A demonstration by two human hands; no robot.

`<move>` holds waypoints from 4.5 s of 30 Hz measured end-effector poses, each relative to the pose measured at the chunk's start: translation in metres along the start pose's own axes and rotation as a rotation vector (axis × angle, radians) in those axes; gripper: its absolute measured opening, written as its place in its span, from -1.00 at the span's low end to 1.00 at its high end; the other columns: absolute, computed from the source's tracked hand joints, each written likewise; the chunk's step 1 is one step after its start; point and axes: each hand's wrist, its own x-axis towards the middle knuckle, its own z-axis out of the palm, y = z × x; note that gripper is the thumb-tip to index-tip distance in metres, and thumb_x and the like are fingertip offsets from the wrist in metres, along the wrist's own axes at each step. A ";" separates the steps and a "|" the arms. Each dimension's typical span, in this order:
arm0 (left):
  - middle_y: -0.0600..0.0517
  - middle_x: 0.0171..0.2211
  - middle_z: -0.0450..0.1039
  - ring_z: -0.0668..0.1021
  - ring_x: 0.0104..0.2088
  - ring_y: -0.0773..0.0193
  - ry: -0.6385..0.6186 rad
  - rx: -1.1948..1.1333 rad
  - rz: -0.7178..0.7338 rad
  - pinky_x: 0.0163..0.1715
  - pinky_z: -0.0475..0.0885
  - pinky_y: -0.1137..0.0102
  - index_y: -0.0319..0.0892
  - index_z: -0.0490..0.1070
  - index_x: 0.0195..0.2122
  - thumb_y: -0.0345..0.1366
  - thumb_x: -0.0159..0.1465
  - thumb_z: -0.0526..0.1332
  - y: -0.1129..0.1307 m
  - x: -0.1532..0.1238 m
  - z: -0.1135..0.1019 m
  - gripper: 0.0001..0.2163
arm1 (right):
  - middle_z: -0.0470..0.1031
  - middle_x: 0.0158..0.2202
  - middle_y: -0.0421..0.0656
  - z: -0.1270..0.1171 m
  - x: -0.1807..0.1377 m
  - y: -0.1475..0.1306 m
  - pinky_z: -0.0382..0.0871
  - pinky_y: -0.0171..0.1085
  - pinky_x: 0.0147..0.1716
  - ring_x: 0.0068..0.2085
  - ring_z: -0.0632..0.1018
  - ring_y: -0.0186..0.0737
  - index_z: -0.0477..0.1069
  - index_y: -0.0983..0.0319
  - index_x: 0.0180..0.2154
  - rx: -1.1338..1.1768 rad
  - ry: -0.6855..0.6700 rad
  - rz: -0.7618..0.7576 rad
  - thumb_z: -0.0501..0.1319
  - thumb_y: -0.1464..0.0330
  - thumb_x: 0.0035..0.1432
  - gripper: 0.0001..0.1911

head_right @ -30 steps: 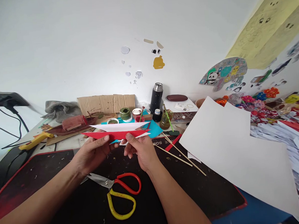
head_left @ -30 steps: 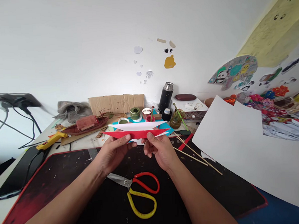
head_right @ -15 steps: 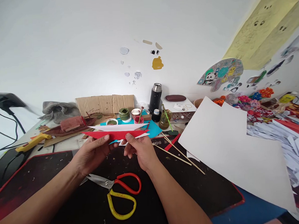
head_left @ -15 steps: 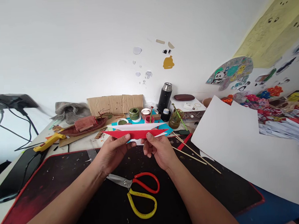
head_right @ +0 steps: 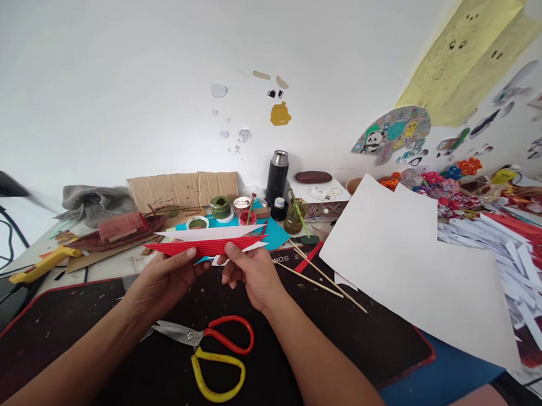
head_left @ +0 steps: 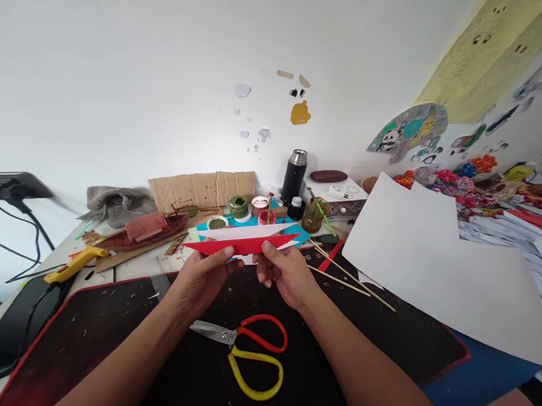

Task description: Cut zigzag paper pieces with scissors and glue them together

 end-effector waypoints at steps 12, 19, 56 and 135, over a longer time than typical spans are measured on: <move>-0.11 -0.12 0.77 0.77 -0.18 0.00 0.011 -0.013 -0.023 -0.35 0.69 0.33 -0.13 0.59 0.18 -0.36 0.07 0.66 0.000 0.002 0.001 -0.38 | 0.50 -0.58 -0.21 -0.006 0.005 0.005 0.20 -0.40 -0.66 -0.59 0.45 -0.34 0.60 0.28 -0.40 0.024 0.024 0.017 0.60 -0.07 0.05 -0.46; -0.09 -0.15 0.77 0.77 -0.20 0.04 0.027 -0.023 -0.027 -0.30 0.71 0.33 -0.11 0.61 0.16 -0.36 0.05 0.68 -0.002 0.003 -0.001 -0.38 | 0.57 -0.49 -0.18 -0.006 0.005 0.006 0.21 -0.41 -0.67 -0.59 0.48 -0.37 0.60 0.28 -0.38 0.064 0.030 0.025 0.62 -0.06 0.03 -0.46; -0.10 -0.10 0.78 0.77 -0.14 0.03 0.032 0.021 -0.012 -0.32 0.70 0.36 -0.08 0.66 0.09 -0.30 0.07 0.67 -0.007 0.003 -0.007 -0.46 | 0.51 -0.55 -0.21 -0.007 0.006 0.002 0.19 -0.43 -0.67 -0.57 0.48 -0.37 0.59 0.27 -0.40 0.046 0.009 0.043 0.58 -0.14 0.04 -0.41; -0.10 -0.31 0.77 0.73 -0.42 -0.03 0.087 0.553 0.009 -0.51 0.65 0.28 -0.11 0.74 -0.20 -0.34 -0.04 0.68 0.027 -0.005 -0.004 -0.65 | 0.52 -0.42 -0.19 -0.002 0.001 0.001 0.33 -0.29 -0.64 -0.51 0.55 -0.23 0.58 0.16 -0.34 -0.208 -0.054 -0.052 0.42 -0.26 0.17 -0.40</move>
